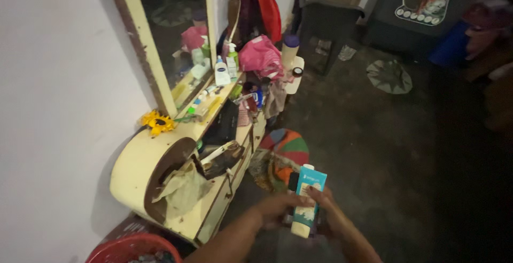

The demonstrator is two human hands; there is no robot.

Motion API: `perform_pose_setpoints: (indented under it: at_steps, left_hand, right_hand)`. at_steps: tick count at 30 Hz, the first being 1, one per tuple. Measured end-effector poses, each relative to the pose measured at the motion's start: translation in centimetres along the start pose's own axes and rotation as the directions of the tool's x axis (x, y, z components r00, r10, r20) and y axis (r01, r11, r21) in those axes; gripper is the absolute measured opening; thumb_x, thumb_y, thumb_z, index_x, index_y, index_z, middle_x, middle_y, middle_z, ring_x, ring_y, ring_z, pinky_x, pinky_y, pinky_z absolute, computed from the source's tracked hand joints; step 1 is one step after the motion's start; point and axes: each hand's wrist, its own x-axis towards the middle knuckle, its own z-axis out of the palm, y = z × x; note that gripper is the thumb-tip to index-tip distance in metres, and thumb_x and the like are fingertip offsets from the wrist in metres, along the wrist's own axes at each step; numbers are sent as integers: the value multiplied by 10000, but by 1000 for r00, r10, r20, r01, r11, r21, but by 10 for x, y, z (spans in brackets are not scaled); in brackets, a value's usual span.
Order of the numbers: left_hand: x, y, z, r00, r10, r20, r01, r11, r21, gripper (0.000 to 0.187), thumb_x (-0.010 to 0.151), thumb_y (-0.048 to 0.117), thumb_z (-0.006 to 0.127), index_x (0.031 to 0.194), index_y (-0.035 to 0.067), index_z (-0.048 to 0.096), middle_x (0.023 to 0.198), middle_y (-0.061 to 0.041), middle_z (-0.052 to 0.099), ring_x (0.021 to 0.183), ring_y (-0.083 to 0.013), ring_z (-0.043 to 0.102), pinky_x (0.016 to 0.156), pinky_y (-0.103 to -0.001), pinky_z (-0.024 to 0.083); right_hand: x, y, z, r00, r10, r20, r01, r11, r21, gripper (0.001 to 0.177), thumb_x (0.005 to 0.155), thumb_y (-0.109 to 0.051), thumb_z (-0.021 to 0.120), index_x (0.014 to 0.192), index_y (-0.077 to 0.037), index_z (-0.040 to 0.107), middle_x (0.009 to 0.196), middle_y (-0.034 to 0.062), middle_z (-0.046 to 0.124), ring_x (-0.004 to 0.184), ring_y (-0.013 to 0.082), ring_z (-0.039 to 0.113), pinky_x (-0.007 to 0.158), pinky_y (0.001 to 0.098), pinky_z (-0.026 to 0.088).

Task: The person picks up several bottles and tubes of toiletries from a dresser and packs them into a suitcase on a bed.

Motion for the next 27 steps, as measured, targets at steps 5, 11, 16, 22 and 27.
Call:
perform_pose_setpoints:
  at_steps: [5, 11, 16, 22, 27]
  left_hand:
    - [-28, 6, -18, 1000, -20, 4, 20, 1000, 7, 392, 928, 264, 749, 1232, 49, 627, 1030, -74, 730, 938, -212, 738, 840, -375, 632]
    - [-72, -19, -51, 988, 109, -114, -125, 981, -150, 373, 937, 289, 735, 1207, 46, 648, 979, -77, 724, 852, -209, 735, 773, -383, 626]
    - [-150, -17, -68, 960, 47, -278, -105, 975, -197, 370, 907, 287, 731, 1153, 25, 646, 923, -109, 730, 798, -249, 743, 751, -418, 632]
    - [-219, -1, -76, 946, 198, -255, -264, 929, -258, 386, 898, 259, 693, 1187, 8, 645, 977, -110, 743, 844, -239, 745, 794, -406, 636]
    - [-253, 7, -76, 925, 301, -232, -358, 893, -272, 341, 942, 241, 665, 1198, 16, 649, 987, -96, 734, 851, -213, 736, 788, -370, 622]
  right_hand:
    - [-9, -5, 24, 996, 10, 87, 0, 993, -115, 860, 801, -678, 590, 1485, -249, 295, 1442, 161, 539, 1268, 395, 608, 949, 670, 544]
    - [6, 30, 88, 970, -241, 22, 242, 970, -15, 721, 920, -556, 602, 1381, -7, 522, 1175, 242, 656, 1003, 337, 674, 796, 475, 580]
    - [3, 60, 155, 916, -390, 97, 391, 920, 5, 538, 982, -476, 522, 1290, -37, 564, 1107, 191, 673, 948, 253, 678, 785, 392, 579]
    - [18, 73, 204, 892, -445, 77, 444, 896, 25, 401, 987, -330, 492, 1301, -84, 536, 1157, 114, 679, 971, 181, 676, 818, 335, 576]
    - [34, 71, 233, 794, -607, 44, 600, 769, -219, 359, 991, -208, 589, 1306, -37, 571, 1102, 161, 688, 850, 190, 624, 685, 330, 524]
